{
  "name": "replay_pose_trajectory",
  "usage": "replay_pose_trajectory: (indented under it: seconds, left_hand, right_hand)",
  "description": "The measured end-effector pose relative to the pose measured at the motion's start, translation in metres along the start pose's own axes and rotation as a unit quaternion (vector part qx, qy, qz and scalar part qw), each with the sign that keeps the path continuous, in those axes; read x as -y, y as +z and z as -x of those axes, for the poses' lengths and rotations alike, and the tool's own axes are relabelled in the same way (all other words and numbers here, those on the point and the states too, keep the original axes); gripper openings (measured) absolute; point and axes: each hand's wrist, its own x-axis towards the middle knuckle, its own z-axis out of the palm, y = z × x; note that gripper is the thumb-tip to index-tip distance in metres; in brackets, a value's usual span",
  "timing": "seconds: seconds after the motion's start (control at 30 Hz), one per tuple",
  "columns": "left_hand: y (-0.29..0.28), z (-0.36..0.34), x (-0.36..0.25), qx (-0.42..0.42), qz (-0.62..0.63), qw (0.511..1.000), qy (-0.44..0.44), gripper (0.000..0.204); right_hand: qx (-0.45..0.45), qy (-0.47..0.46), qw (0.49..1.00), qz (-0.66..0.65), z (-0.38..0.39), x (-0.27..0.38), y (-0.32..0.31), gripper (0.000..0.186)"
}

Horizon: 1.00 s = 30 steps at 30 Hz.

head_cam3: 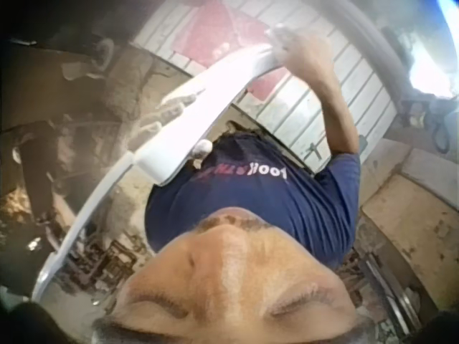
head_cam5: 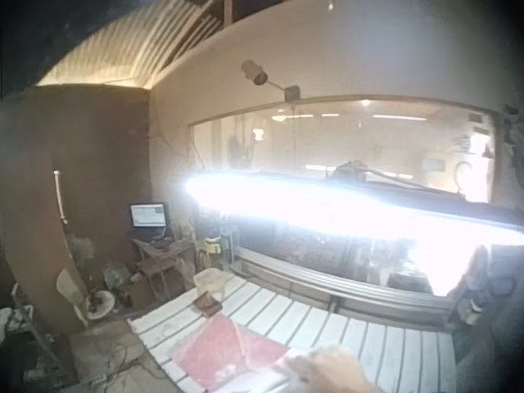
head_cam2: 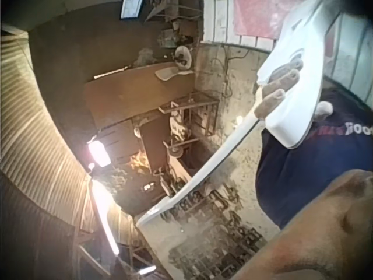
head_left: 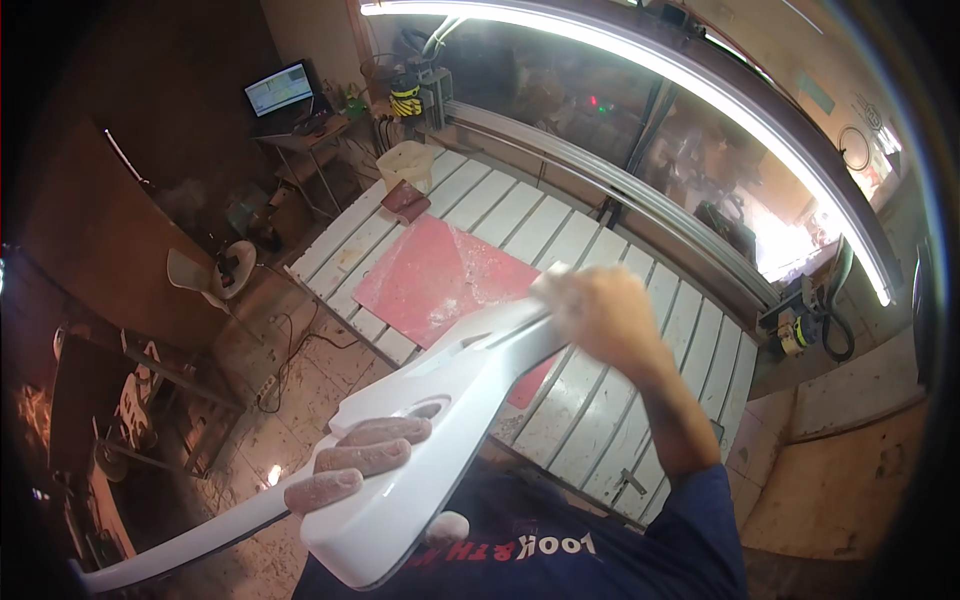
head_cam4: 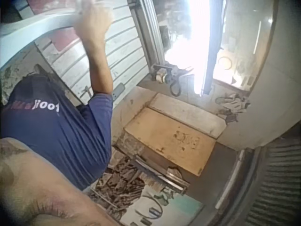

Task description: The person sands the edges and inner surfaces of a white guitar body using a sanding block, rotating the body to reach different sides.

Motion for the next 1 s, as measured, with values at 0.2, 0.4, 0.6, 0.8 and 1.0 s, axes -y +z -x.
replay_pose_trajectory:
  seconds: [0.2,0.4,0.6,0.8,1.0]
  left_hand:
    - [-0.009,0.004,-0.004,0.034,0.013,0.999,-0.032,0.087]
    - [-0.015,0.0,-0.001,0.069,0.034,0.996,-0.044,0.084]
    - [-0.003,0.0,0.017,0.021,0.018,0.999,-0.017,0.08]
    - [0.007,-0.009,0.032,-0.049,-0.191,0.974,0.114,0.072]
    - [0.002,-0.008,0.025,-0.105,-0.272,0.954,0.069,0.073]
  right_hand:
    - [-0.089,-0.009,0.996,0.025,-0.004,-0.017,0.004,0.04]
    - [-0.031,-0.121,0.983,-0.134,0.018,0.014,0.014,0.041]
    - [-0.289,-0.165,0.942,-0.039,0.046,0.009,0.056,0.05]
    - [-0.36,0.046,0.925,-0.116,0.021,-0.06,0.063,0.054]
    - [-0.332,-0.009,0.942,-0.06,0.014,-0.047,0.065,0.052]
